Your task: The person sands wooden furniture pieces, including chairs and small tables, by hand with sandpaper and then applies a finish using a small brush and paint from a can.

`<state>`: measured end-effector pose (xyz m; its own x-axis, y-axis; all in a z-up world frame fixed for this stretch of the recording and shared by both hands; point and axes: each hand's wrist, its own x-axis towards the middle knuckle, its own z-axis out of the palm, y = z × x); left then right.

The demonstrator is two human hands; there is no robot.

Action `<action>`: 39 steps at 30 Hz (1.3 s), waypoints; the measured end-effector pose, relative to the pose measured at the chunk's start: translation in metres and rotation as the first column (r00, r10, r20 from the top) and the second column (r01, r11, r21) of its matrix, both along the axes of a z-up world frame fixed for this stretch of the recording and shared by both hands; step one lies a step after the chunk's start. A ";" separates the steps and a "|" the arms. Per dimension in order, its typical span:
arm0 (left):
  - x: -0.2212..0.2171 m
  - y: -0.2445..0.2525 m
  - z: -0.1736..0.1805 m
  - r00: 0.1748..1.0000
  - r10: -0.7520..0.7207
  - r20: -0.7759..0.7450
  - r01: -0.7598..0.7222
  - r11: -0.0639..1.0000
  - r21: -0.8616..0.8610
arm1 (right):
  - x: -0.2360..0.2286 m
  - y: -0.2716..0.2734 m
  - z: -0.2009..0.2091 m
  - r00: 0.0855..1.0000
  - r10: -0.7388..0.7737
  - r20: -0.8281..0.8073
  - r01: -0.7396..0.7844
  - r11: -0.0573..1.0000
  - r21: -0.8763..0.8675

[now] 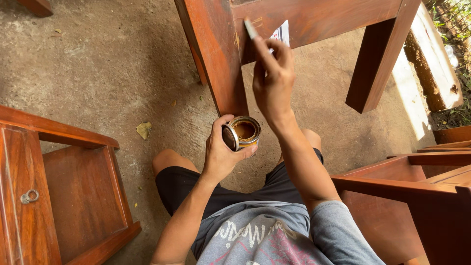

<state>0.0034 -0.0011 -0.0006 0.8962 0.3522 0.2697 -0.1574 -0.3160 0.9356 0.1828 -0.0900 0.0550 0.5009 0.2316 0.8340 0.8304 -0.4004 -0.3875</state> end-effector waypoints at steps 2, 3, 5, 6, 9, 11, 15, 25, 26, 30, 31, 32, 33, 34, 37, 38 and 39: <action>0.001 0.002 0.001 1.000 0.008 -0.015 -0.008 1.000 0.001 | 0.002 0.002 0.001 0.999 -0.033 0.025 0.033 0.999 -0.013; 0.001 0.000 0.001 1.000 -0.007 0.014 0.007 1.000 -0.018 | 0.004 0.003 0.002 0.997 -0.064 0.049 0.066 0.997 -0.030; 0.000 -0.001 -0.001 0.999 -0.020 0.039 0.021 0.999 -0.041 | 0.007 0.002 0.002 0.997 -0.048 0.059 0.052 0.997 -0.063; 0.000 -0.001 -0.001 1.000 -0.007 0.026 0.007 1.000 -0.014 | 0.007 0.000 0.001 0.997 -0.037 0.065 0.043 0.994 -0.098; -0.001 -0.002 0.000 1.000 0.005 0.016 -0.005 1.000 -0.004 | 0.010 -0.007 0.007 0.999 -0.043 0.032 0.043 0.999 -0.016; 0.000 -0.003 0.002 1.000 0.003 0.014 -0.003 1.000 -0.024 | 0.007 -0.004 0.006 0.997 -0.025 0.072 0.030 0.997 -0.072; -0.001 -0.003 0.002 1.000 0.013 -0.009 -0.013 1.000 -0.018 | 0.013 -0.008 0.007 0.997 -0.061 0.054 0.063 0.998 -0.024; 0.000 -0.003 0.001 1.000 0.013 0.002 -0.013 1.000 -0.012 | 0.025 -0.004 0.029 0.996 -0.065 0.059 0.065 0.998 0.014; 0.000 -0.002 0.001 1.000 0.011 0.001 -0.011 1.000 -0.013 | 0.024 0.000 0.027 0.994 -0.080 0.070 0.080 0.997 -0.008; -0.002 -0.001 -0.001 1.000 0.009 -0.003 -0.009 1.000 -0.015 | 0.016 0.002 0.017 0.995 -0.095 0.042 0.096 0.995 -0.036; -0.002 0.000 -0.001 1.000 0.002 0.004 -0.002 1.000 -0.011 | 0.015 0.000 0.017 0.994 -0.095 0.045 0.097 0.995 -0.035; -0.001 0.000 -0.001 1.000 0.002 0.008 -0.002 1.000 -0.011 | 0.015 -0.003 0.018 0.995 -0.090 0.033 0.090 0.996 -0.025; -0.001 0.000 -0.001 1.000 0.002 0.008 -0.002 1.000 -0.009 | 0.015 -0.006 0.017 0.996 -0.087 0.017 0.087 0.996 -0.017; -0.001 0.000 -0.002 1.000 0.003 0.008 -0.003 1.000 -0.008 | 0.017 -0.005 0.018 0.996 -0.090 0.018 0.091 0.996 -0.017; 0.000 0.001 -0.002 1.000 -0.007 0.017 0.007 1.000 -0.004 | 0.020 0.002 0.015 0.989 -0.137 0.054 0.139 0.989 -0.040; 0.000 0.001 -0.002 1.000 -0.007 0.018 0.007 1.000 -0.004 | 0.018 0.003 0.013 0.992 -0.108 0.058 0.111 0.992 -0.055; -0.001 0.001 -0.002 1.000 -0.012 0.005 0.012 1.000 -0.010 | 0.017 0.005 0.010 0.995 -0.079 0.060 0.083 0.994 -0.071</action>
